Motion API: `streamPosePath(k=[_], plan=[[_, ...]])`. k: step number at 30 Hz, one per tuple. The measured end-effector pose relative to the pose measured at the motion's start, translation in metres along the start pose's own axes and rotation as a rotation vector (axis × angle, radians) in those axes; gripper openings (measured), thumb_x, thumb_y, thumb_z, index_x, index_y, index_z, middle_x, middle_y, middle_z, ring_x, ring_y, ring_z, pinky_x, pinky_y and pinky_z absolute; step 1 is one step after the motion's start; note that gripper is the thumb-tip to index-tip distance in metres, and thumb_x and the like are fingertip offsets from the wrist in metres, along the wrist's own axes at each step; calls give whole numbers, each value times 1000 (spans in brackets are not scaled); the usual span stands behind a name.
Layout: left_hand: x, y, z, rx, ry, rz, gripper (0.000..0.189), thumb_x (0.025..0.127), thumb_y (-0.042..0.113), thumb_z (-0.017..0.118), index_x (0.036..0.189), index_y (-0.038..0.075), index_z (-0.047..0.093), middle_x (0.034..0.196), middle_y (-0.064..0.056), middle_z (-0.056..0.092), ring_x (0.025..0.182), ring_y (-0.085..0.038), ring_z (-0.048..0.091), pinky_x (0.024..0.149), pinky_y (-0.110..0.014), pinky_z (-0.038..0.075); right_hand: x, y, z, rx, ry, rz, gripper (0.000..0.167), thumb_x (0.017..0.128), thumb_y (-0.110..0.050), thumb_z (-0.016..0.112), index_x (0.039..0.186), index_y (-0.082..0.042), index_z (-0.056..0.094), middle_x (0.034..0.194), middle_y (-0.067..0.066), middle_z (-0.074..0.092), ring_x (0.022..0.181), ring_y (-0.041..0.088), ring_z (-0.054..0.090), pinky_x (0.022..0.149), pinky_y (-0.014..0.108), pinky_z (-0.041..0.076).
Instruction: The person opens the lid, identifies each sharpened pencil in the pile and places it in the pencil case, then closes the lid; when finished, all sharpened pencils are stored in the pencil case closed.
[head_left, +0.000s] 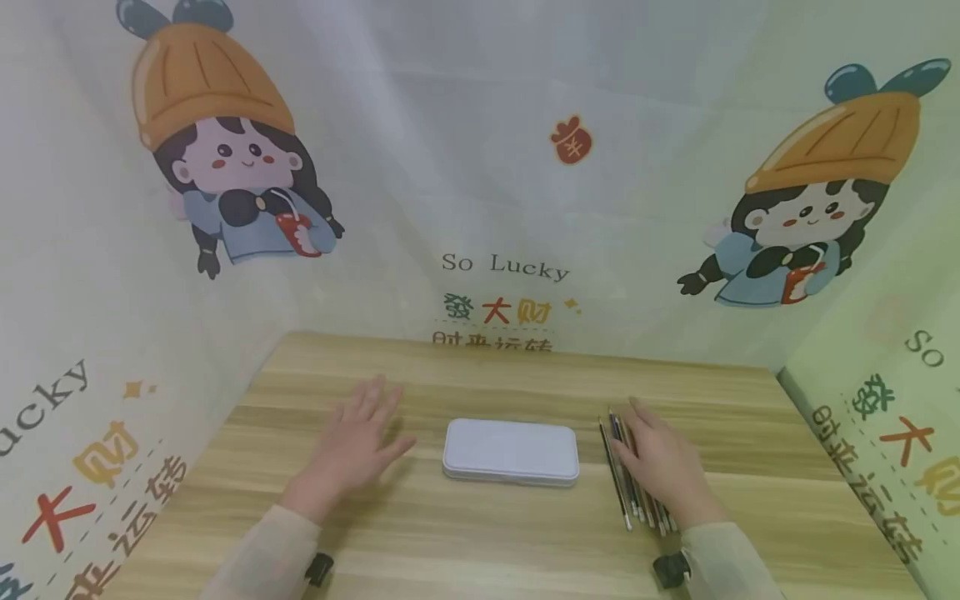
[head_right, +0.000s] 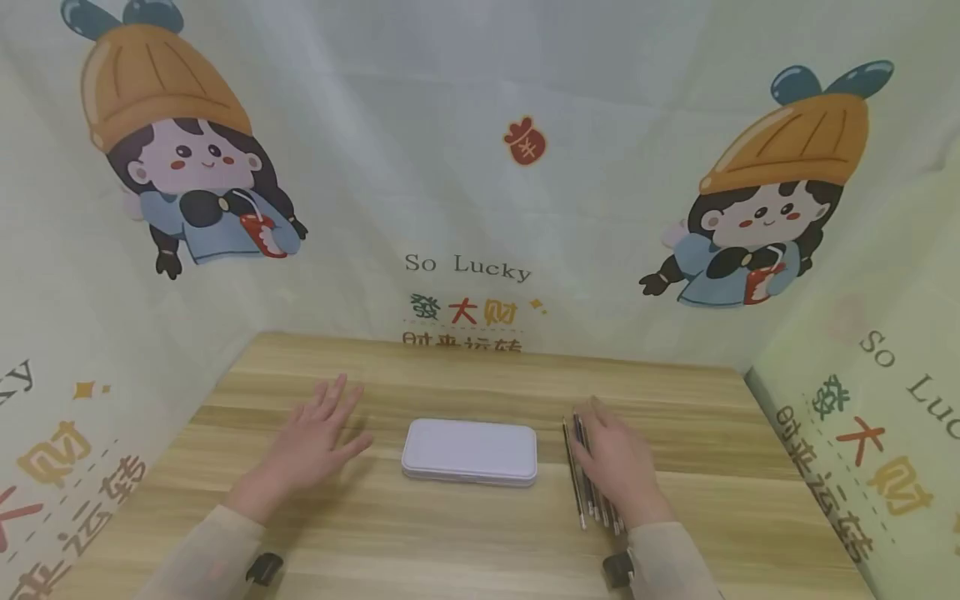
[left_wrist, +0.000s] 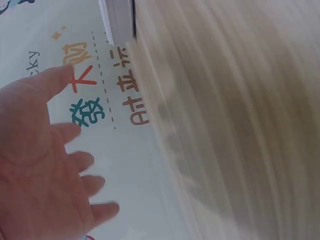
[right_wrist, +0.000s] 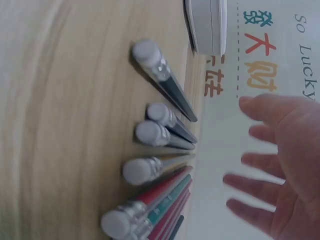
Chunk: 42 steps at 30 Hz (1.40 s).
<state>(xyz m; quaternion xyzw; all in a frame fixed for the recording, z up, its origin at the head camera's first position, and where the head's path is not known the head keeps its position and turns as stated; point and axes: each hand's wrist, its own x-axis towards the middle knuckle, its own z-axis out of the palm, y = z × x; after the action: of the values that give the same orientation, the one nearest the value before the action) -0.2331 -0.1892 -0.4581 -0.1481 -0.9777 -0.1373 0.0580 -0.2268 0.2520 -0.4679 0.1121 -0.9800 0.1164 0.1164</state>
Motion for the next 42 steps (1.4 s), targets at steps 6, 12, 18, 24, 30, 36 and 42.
streamPosePath(k=[6,12,18,24,30,36,42], plan=[[5,-1,6,-61,-28,74,83,97,39,70,163,12,28,171,-19,19,152,-45,33,117,-64,38,3,-2,8,125,26,-109,49,95,-25,75,137,-4,64,143,23,61,129,46,60,106,63,50],[12,4,11,-153,-98,125,75,96,33,72,159,9,38,168,-18,29,148,-41,42,120,-58,38,7,-8,13,274,-39,-207,50,92,-26,78,136,-6,65,146,20,60,135,45,55,113,66,42],[18,13,15,-245,-168,201,66,94,27,74,152,10,49,163,-17,40,149,-39,42,123,-57,33,11,-16,17,315,-101,-244,58,88,-34,82,138,-10,65,144,16,63,134,39,58,113,58,46],[25,17,26,-259,-196,243,63,91,27,78,149,15,55,161,-16,43,140,-38,52,117,-55,43,14,-22,21,319,-163,-277,67,81,-37,88,139,-13,65,149,18,57,137,42,54,115,61,43],[28,24,33,-230,-213,278,57,88,27,81,141,16,62,159,-16,47,116,-26,68,103,-46,56,16,-24,26,309,-193,-300,60,79,-34,89,132,-13,70,149,16,58,138,40,54,115,57,44],[29,29,33,-213,-218,246,56,86,32,83,138,18,64,159,-13,47,130,-31,61,112,-51,50,19,-26,26,290,-193,-313,57,78,-35,90,127,-13,72,147,15,60,136,39,55,115,56,45],[34,33,36,-143,-210,250,55,85,43,83,132,21,65,158,-7,49,140,-31,53,116,-50,45,20,-30,23,285,-207,-295,55,77,-35,91,123,-12,74,146,14,60,135,40,56,114,56,46]])
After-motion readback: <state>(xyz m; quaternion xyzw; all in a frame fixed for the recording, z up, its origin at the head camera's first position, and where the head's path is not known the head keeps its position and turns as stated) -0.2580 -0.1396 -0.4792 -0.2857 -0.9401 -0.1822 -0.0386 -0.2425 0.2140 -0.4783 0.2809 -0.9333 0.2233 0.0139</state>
